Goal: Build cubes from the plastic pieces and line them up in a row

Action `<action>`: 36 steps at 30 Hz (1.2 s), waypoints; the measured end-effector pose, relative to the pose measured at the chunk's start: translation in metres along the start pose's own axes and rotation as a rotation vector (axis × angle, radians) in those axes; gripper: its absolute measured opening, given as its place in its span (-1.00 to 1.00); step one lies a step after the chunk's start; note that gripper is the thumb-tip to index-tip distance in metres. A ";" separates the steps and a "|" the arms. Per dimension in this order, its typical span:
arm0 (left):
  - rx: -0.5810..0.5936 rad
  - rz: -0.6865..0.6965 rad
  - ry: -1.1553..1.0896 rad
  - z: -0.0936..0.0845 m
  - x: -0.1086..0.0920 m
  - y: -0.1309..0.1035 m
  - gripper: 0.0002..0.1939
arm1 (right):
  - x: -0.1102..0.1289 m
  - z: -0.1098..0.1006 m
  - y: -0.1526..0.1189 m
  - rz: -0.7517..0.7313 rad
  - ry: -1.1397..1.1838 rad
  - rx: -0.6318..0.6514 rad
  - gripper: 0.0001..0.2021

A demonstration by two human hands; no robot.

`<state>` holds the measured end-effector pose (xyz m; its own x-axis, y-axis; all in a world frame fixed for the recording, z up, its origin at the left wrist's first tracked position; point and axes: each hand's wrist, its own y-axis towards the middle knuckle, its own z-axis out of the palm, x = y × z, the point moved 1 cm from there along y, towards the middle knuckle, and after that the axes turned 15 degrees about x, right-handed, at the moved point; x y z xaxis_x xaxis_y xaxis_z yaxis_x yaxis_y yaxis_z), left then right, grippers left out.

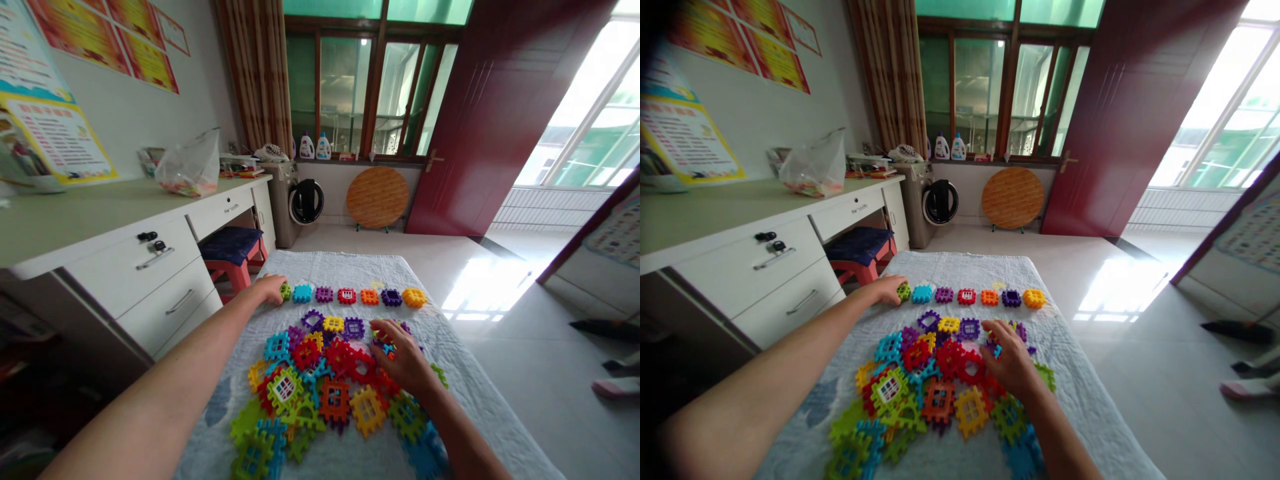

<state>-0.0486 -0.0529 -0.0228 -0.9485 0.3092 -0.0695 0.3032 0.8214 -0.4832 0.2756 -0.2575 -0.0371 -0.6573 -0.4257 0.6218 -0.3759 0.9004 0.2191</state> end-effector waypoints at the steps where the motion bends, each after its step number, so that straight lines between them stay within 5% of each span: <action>1: 0.002 -0.008 0.009 -0.001 -0.001 0.000 -0.40 | 0.000 0.000 0.000 0.006 0.000 0.001 -0.63; 13: -0.013 -0.032 0.063 -0.003 -0.007 -0.004 -0.40 | 0.000 -0.001 0.001 0.021 0.001 -0.009 -0.62; 22: -0.170 -0.005 0.067 -0.003 0.000 -0.015 -0.10 | -0.006 -0.002 0.000 0.027 -0.009 -0.063 -0.65; 29: -0.433 0.232 -0.082 0.017 -0.018 -0.077 -0.32 | -0.027 -0.016 0.000 0.125 -0.037 -0.217 -0.66; 36: -0.117 0.385 -0.123 0.076 -0.028 -0.164 -0.06 | -0.063 -0.027 -0.010 0.321 -0.172 -0.220 -0.67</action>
<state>-0.0792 -0.2326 -0.0085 -0.7660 0.5502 -0.3326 0.6390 0.7082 -0.3001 0.3387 -0.2377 -0.0578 -0.8248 -0.1129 0.5540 0.0016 0.9794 0.2019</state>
